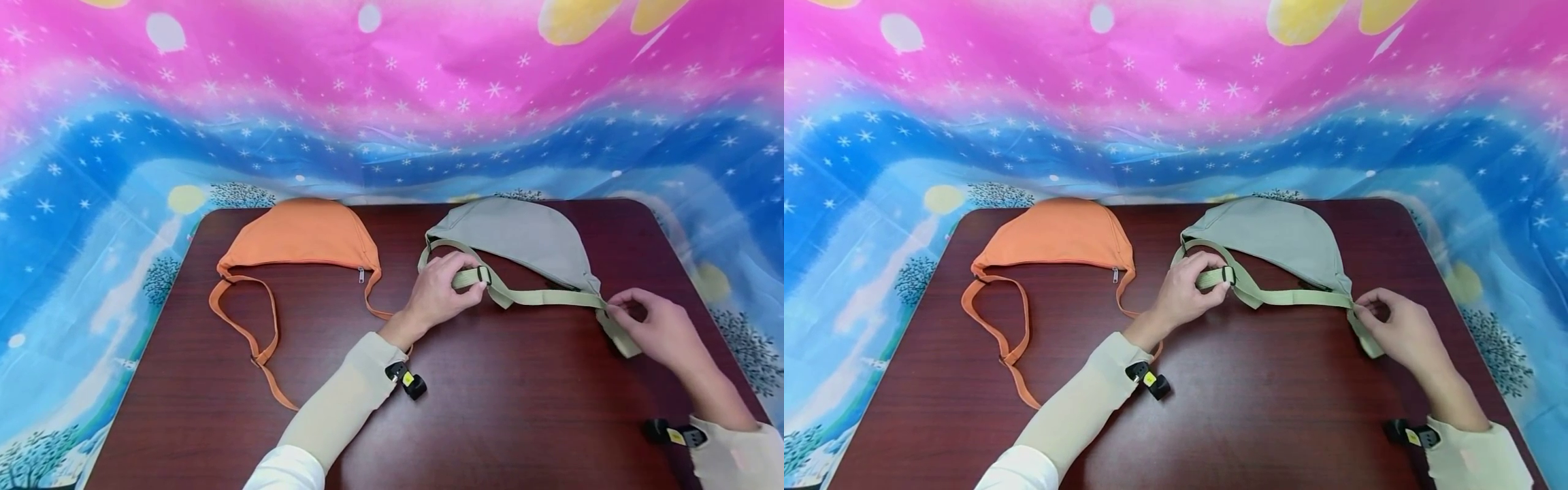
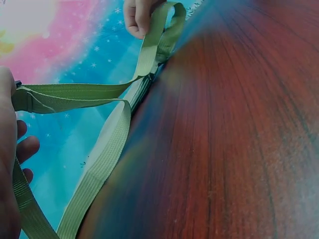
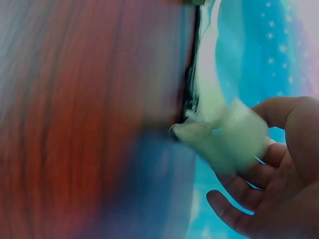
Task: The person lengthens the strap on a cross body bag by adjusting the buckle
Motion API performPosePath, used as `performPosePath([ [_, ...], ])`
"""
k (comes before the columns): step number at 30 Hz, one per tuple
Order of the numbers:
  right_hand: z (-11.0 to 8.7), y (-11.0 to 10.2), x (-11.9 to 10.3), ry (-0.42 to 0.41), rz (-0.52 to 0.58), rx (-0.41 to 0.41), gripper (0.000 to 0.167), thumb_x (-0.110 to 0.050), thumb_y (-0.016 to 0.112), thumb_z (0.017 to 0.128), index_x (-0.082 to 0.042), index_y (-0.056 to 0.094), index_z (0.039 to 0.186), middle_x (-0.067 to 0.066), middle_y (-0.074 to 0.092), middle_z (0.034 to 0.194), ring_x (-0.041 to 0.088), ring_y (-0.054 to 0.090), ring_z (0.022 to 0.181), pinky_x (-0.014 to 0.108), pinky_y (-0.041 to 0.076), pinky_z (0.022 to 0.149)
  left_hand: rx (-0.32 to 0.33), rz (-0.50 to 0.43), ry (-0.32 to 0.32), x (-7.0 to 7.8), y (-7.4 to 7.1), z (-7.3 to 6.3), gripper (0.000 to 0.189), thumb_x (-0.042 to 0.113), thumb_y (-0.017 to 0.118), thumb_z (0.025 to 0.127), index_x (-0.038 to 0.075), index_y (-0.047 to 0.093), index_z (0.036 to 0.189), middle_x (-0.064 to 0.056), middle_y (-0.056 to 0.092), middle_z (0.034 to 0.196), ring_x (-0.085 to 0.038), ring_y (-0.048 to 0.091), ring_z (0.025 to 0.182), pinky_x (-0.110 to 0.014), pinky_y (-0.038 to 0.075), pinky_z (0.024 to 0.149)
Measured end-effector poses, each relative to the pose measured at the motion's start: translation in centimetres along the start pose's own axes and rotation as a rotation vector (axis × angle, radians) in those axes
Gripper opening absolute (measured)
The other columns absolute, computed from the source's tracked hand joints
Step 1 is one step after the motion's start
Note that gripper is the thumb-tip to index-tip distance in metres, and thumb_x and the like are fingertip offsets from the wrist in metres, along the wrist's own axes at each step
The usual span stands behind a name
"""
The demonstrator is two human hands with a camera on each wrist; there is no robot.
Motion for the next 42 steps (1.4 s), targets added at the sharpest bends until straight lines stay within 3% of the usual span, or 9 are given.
performPosePath([
  [6, 0.2, 0.0, -2.9, -0.083, -0.001, 0.041, 0.01, -0.018, 0.071, 0.096, -0.012, 0.07, 0.104, 0.009, 0.07, 0.09, 0.005, 0.048, 0.06, 0.029, 0.036, 0.053, -0.04, 0.001, 0.0, 0.1, 0.2, 0.0, 0.027, 0.029, 0.071, 0.089, 0.013, 0.068, 0.11, 0.004, 0.069, 0.103, -0.009, 0.059, 0.086, -0.028, 0.046, 0.087],
  [10, 0.5, 0.2, -5.8, -0.192, 0.027, 0.096, 0.013, -0.012, 0.076, 0.091, -0.013, 0.071, 0.103, 0.006, 0.07, 0.096, 0.004, 0.047, 0.068, 0.024, 0.035, 0.059, -0.05, 0.01, 0.011, 0.2, 0.3, 0.0, 0.029, 0.03, 0.07, 0.09, 0.014, 0.068, 0.114, 0.004, 0.07, 0.107, -0.008, 0.059, 0.089, -0.027, 0.045, 0.09],
  [14, 1.1, 0.9, -8.7, -0.296, 0.131, 0.129, 0.021, -0.004, 0.08, 0.086, -0.01, 0.072, 0.105, 0.0, 0.068, 0.101, -0.001, 0.051, 0.081, 0.016, 0.037, 0.071, -0.05, 0.014, 0.025, 0.3, 0.4, 0.0, 0.03, 0.03, 0.071, 0.091, 0.015, 0.068, 0.117, 0.003, 0.07, 0.111, -0.008, 0.061, 0.092, -0.026, 0.044, 0.092],
  [19, 2.2, 2.3, -11.0, -0.359, 0.244, 0.119, 0.028, -0.002, 0.08, 0.086, -0.01, 0.071, 0.111, 0.002, 0.07, 0.109, -0.006, 0.055, 0.105, 0.011, 0.037, 0.089, -0.052, -0.006, 0.034, 0.6, 0.5, 0.1, 0.03, 0.03, 0.072, 0.091, 0.014, 0.068, 0.116, 0.003, 0.069, 0.11, -0.01, 0.061, 0.093, -0.027, 0.044, 0.088],
  [23, 2.9, 3.3, -12.0, -0.371, 0.305, 0.088, 0.031, -0.001, 0.079, 0.087, -0.009, 0.07, 0.116, 0.004, 0.07, 0.111, 0.002, 0.061, 0.104, 0.012, 0.041, 0.09, -0.05, -0.009, 0.042, 0.6, 0.5, 0.1, 0.03, 0.03, 0.073, 0.091, 0.015, 0.069, 0.117, 0.003, 0.068, 0.109, -0.008, 0.06, 0.096, -0.024, 0.044, 0.088],
  [29, 3.8, 4.4, -13.2, -0.365, 0.368, 0.025, 0.033, -0.004, 0.077, 0.09, -0.008, 0.069, 0.121, 0.004, 0.07, 0.115, 0.023, 0.068, 0.099, 0.017, 0.049, 0.088, -0.052, -0.009, 0.059, 0.8, 0.5, 0.2, 0.03, 0.03, 0.074, 0.091, 0.015, 0.069, 0.117, 0.004, 0.068, 0.109, -0.007, 0.06, 0.097, -0.022, 0.043, 0.088],
  [34, 4.2, 5.0, -13.6, -0.351, 0.43, -0.009, 0.034, -0.001, 0.076, 0.09, -0.007, 0.069, 0.122, 0.008, 0.07, 0.116, 0.024, 0.067, 0.099, 0.016, 0.049, 0.088, -0.06, -0.015, 0.074, 1.0, 0.7, 0.2, 0.03, 0.03, 0.074, 0.092, 0.015, 0.07, 0.118, 0.003, 0.068, 0.11, -0.007, 0.061, 0.1, -0.022, 0.044, 0.09],
  [42, 4.3, 5.3, -14.0, -0.351, 0.437, -0.008, 0.034, -0.003, 0.077, 0.089, -0.007, 0.068, 0.122, 0.007, 0.07, 0.115, 0.022, 0.068, 0.102, 0.018, 0.049, 0.09, -0.06, -0.01, 0.075, 0.9, 0.9, 0.1, 0.032, 0.031, 0.074, 0.093, 0.015, 0.07, 0.12, 0.003, 0.068, 0.112, -0.007, 0.062, 0.102, -0.022, 0.044, 0.092],
])
Point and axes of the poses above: each hand's wrist, its own z-axis towards the middle knuckle, its own y-axis out of the palm, x = y × z, the point moved 4 cm from there along z, towards the middle knuckle
